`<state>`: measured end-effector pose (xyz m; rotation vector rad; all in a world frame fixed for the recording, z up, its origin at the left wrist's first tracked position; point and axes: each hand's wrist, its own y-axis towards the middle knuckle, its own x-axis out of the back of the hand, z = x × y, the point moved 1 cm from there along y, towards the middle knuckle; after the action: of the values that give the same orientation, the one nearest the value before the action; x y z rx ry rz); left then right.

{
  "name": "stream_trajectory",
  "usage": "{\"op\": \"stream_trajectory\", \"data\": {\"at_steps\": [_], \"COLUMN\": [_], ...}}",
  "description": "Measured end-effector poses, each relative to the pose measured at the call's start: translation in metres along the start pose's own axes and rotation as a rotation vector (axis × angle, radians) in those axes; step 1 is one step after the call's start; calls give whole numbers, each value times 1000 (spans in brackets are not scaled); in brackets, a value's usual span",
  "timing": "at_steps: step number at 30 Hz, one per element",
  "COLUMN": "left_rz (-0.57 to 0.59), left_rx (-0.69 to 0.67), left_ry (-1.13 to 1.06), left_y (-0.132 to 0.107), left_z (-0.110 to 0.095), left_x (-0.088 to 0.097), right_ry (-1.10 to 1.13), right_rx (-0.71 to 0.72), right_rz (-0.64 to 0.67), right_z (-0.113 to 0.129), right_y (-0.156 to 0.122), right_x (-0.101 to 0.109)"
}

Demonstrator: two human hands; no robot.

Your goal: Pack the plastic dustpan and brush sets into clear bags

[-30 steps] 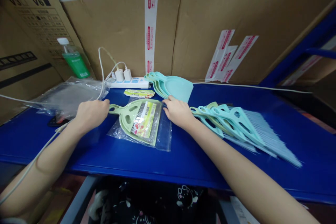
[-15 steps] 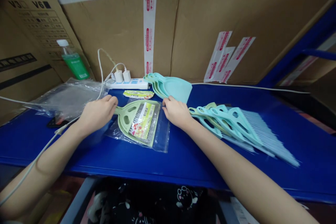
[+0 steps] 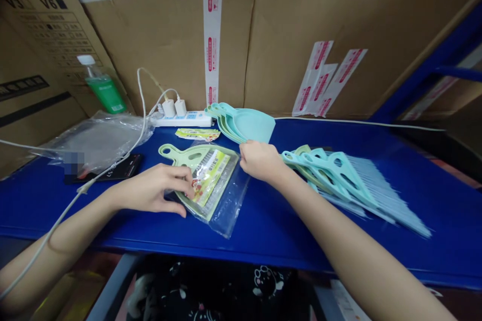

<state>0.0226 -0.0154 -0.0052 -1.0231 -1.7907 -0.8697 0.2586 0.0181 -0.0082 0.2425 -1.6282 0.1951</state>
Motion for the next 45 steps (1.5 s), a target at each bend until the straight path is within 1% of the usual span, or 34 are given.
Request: {"op": "stream_trajectory", "data": {"at_steps": [3, 5, 7, 9, 12, 13, 16, 19, 24, 27, 31, 34, 37, 40, 45], "left_rz": [21, 46, 69, 86, 98, 100, 111, 120, 105, 111, 105, 67, 7, -29, -35], "left_rx": [-3, -3, 1, 12, 23, 24, 23, 26, 63, 71, 85, 119, 180, 253, 355], "left_ry": [-72, -104, -118, -118, -113, -112, -104, -106, -155, -149, -103, -30, 56, 137, 259], "left_y": [0, -1, -1, -1, -1, -1, -1, -1, -2, -2, -3, -5, -6, -7, -5], "left_z": [1, 1, 1, 1, 1, 1, 1, 2, 1, 0, 2, 8, 15, 18, 13], "left_x": [0, 1, 2, 4, 6, 6, 6, 6, 9, 12, 15, 15, 14, 14, 16], "right_ry": [11, 53, 119, 179, 240, 259, 308, 301, 274, 279, 282, 254, 269, 342, 530], "right_rx": [22, 37, 84, 114, 95, 100, 164, 173, 141, 170, 218, 191, 169, 188, 173], "right_rz": [84, 151, 180, 156, 65, 57, 125, 186, 205, 198, 201, 231, 248, 245, 351], "right_z": [-6, -11, -16, -20, -23, -22, -18, -14, -10, -10, -11, -7, -1, 3, 5], "right_y": [-3, -4, -4, -3, -1, 0, -1, -3, -5, -5, -7, -10, -14, -17, -21], "right_x": [4, 5, 4, 3, 2, 2, 3, 5, 7, 5, 2, 3, 4, 4, 1]}}
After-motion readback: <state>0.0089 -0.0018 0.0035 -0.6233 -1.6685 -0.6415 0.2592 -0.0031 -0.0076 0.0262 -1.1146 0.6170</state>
